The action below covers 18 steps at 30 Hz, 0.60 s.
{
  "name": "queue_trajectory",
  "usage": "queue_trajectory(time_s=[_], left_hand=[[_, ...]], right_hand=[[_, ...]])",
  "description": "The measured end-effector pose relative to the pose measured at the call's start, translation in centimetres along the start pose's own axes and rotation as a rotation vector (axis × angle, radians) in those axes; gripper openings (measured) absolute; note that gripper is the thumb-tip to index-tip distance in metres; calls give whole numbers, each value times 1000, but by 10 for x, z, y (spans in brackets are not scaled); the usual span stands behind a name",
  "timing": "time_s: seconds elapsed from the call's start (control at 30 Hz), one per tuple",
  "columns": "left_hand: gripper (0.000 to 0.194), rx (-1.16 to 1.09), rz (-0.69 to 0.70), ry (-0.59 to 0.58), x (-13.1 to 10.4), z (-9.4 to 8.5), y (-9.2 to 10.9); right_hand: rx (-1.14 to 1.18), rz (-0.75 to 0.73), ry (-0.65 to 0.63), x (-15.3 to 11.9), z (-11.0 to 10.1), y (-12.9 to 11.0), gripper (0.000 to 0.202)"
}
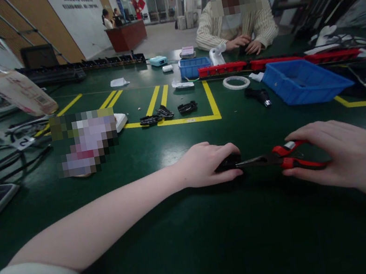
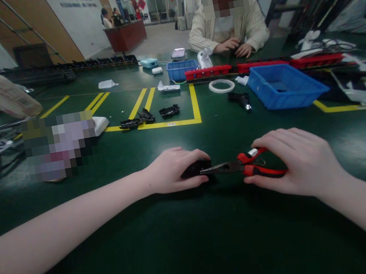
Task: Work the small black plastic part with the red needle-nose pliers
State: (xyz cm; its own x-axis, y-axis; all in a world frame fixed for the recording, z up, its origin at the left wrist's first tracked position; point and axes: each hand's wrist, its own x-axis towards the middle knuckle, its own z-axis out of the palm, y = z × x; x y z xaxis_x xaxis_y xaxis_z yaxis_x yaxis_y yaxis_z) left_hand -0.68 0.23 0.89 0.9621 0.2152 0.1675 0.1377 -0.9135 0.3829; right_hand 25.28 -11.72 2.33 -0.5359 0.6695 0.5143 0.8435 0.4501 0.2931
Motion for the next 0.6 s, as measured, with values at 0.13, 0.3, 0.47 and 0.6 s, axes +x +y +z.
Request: queue_trajectory(time_s=[0.13, 0.3, 0.47, 0.6], left_hand=[[36, 4, -8, -6, 0, 0, 0], [36, 12, 2, 9, 0, 1, 0], [35, 19, 15, 26, -1, 1, 0], [35, 43, 27, 35, -1, 2, 0]], right_hand=[[21, 24, 0, -3, 0, 3, 41], [55, 44, 11, -2, 1, 2, 42], [50, 54, 2, -2, 0, 3, 42], [55, 49, 0, -2, 1, 2, 42]])
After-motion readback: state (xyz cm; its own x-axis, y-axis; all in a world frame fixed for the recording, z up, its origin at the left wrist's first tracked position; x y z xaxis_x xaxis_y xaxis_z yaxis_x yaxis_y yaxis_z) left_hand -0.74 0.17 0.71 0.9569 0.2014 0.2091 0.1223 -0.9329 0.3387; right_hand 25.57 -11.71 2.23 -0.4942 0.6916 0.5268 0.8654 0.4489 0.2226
